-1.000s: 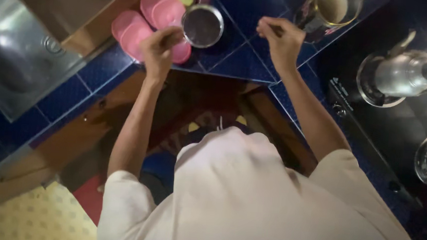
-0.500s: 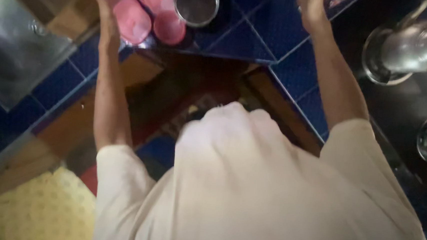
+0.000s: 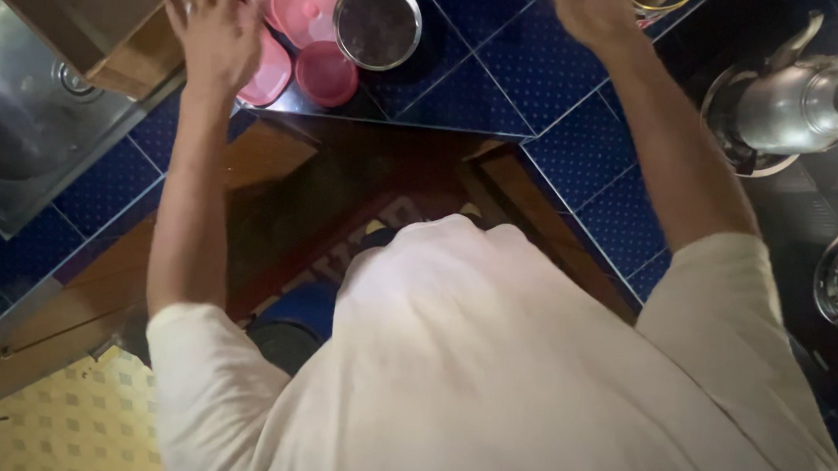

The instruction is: The person matches lids to plastic food storage containers on a kitchen counter, pressing each lid on and stacking the closed containers. They handle pink, green, yellow, clear plastic and stainless-steel containers one at a time, placing finished ones in a pile.

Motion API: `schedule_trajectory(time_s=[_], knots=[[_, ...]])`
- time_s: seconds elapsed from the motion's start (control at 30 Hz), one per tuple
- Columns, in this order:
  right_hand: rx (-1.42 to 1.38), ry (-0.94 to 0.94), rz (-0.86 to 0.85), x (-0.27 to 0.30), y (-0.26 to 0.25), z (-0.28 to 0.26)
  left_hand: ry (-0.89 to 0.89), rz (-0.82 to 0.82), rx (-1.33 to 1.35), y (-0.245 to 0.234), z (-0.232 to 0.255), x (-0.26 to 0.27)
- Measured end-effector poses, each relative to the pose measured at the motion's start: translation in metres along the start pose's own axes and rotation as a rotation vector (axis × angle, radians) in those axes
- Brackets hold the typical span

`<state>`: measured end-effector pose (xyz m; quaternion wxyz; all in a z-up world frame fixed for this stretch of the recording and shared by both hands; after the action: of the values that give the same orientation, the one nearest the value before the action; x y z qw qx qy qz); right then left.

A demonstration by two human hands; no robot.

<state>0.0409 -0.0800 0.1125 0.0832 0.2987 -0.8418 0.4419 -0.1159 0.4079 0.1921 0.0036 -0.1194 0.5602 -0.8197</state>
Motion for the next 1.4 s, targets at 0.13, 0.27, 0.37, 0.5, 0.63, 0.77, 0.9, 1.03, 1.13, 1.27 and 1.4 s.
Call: schedule_trajectory(time_s=[0.13, 0.27, 0.37, 0.5, 0.63, 0.77, 0.9, 1.03, 1.13, 1.27, 1.4], knots=[[0.364, -0.051, 0.112, 0.015, -0.022, -0.051, 0.199, 0.005, -0.242, -0.010, 0.066, -0.003], [0.584, -0.130, 0.227, 0.004, -0.026, -0.073, 0.362, 0.219, -0.397, -0.013, 0.109, -0.008], [0.651, -0.070, 0.281, -0.013, -0.022, -0.057, 0.324, 0.264, -0.511, 0.005, 0.120, -0.025], [0.596, -0.057, 0.276, -0.033, -0.010, -0.038, 0.298, 0.106, -0.462, 0.042, 0.111, -0.054], [0.544, 0.030, 0.287, -0.043, -0.011, -0.032, 0.172, 0.093, -0.414, 0.043, 0.092, -0.079], [0.483, 0.044, 0.278, -0.039, -0.014, -0.044, 0.167, 0.111, -0.282, 0.035, 0.096, -0.086], [0.482, 0.033, 0.284, -0.031, -0.006, -0.059, 0.179, 0.123, -0.302, 0.034, 0.096, -0.076], [0.435, 0.042, 0.253, -0.027, -0.010, -0.059, 0.159, 0.111, -0.306, 0.035, 0.100, -0.072], [0.444, 0.041, 0.259, -0.026, -0.010, -0.064, 0.137, 0.117, -0.306, 0.033, 0.095, -0.067], [0.465, 0.040, 0.236, -0.019, 0.000, -0.065, 0.125, 0.127, -0.274, 0.036, 0.088, -0.058], [0.470, 0.015, 0.228, -0.019, 0.008, -0.066, 0.145, 0.175, -0.291, 0.047, 0.085, -0.055]])
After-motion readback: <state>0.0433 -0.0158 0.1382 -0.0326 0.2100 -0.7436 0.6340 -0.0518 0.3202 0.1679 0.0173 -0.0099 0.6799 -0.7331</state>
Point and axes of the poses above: each hand's wrist, its own x-axis away from the middle knuckle, its own y-axis out of the palm, z = x × y, the point moved 10 cm from there along -x, towards the middle knuckle, and after that the axes turned 12 degrees about -z, right-handed, at the moved point
